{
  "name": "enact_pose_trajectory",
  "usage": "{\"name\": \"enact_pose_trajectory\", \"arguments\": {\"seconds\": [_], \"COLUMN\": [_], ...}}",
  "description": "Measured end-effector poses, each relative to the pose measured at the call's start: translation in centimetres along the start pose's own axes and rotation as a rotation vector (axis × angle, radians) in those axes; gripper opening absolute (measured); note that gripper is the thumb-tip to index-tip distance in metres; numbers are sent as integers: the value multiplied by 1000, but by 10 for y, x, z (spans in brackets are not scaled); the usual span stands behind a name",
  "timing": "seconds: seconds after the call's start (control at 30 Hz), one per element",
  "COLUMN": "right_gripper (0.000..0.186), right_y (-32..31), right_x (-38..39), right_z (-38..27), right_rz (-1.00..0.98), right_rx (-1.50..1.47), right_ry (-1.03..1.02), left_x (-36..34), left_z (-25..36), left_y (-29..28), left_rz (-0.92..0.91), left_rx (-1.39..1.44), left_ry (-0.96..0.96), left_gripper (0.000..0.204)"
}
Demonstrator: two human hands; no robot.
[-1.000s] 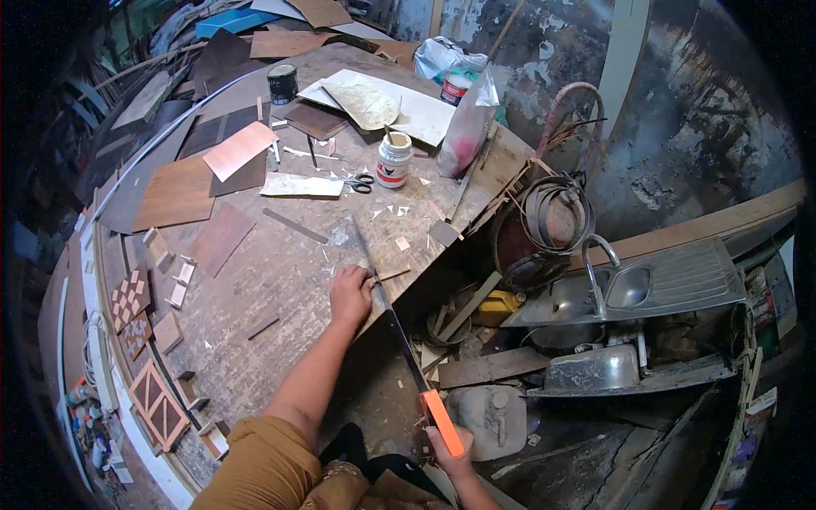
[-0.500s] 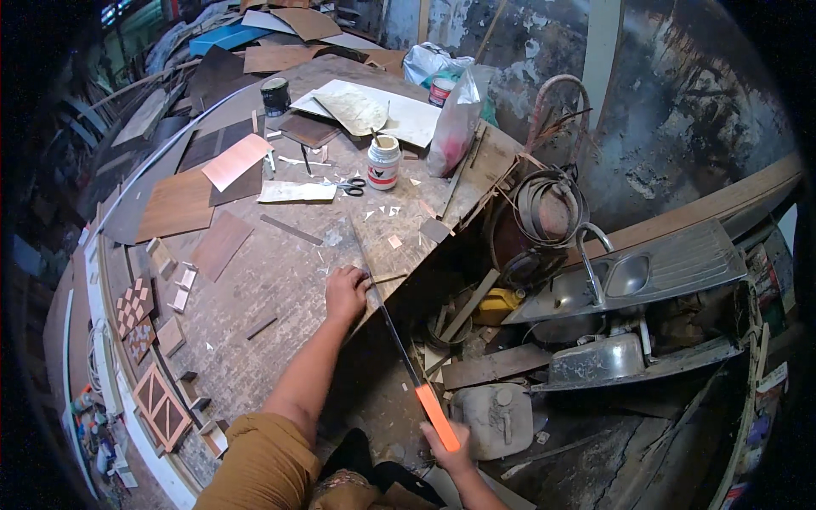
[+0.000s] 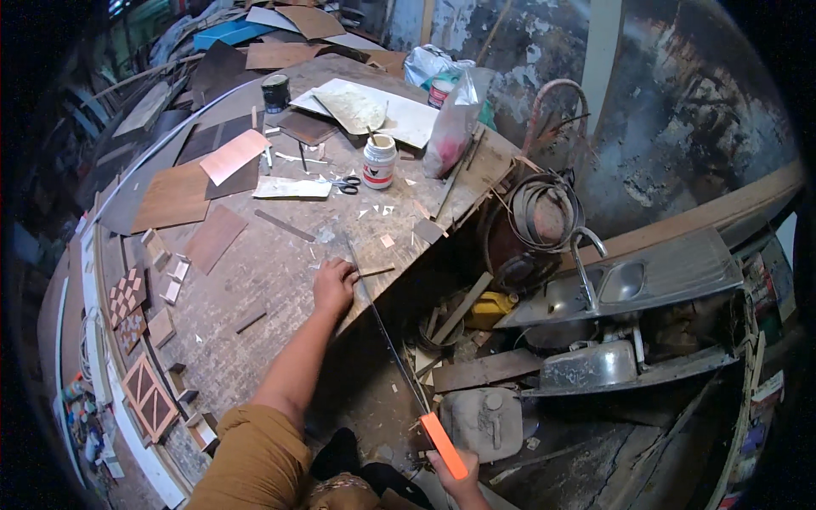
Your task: The recorder is using a hand saw to cut small strips of wood on a cluttered workbench.
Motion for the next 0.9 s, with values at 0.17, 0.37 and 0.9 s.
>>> {"name": "enact_pose_trajectory", "arguments": {"seconds": [0.17, 0.37, 0.9], "right_gripper": [24, 20, 28], "right_y": [28, 13, 46], "right_x": [-42, 5, -43], "right_z": [1, -7, 11], "right_rz": [55, 64, 78], "right_rx": [-60, 18, -78], "right_ry": [15, -119, 82], "left_x": [-2, 2, 0], "left_z": [5, -2, 7], "left_y": [5, 12, 13], "left_rz": [-76, -62, -103], "left_rx": [33, 32, 64], "left_ry": [9, 11, 61], "left_gripper": [14, 14, 11]}}
Point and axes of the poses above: each hand's wrist, its own x-axis away from the middle knuckle, its own y-axis out of the palm, z = x × y, the point moved 9 cm from there along -x, towards the middle knuckle, and after that the axes turned 12 degrees about -x, right-handed, at the moved point
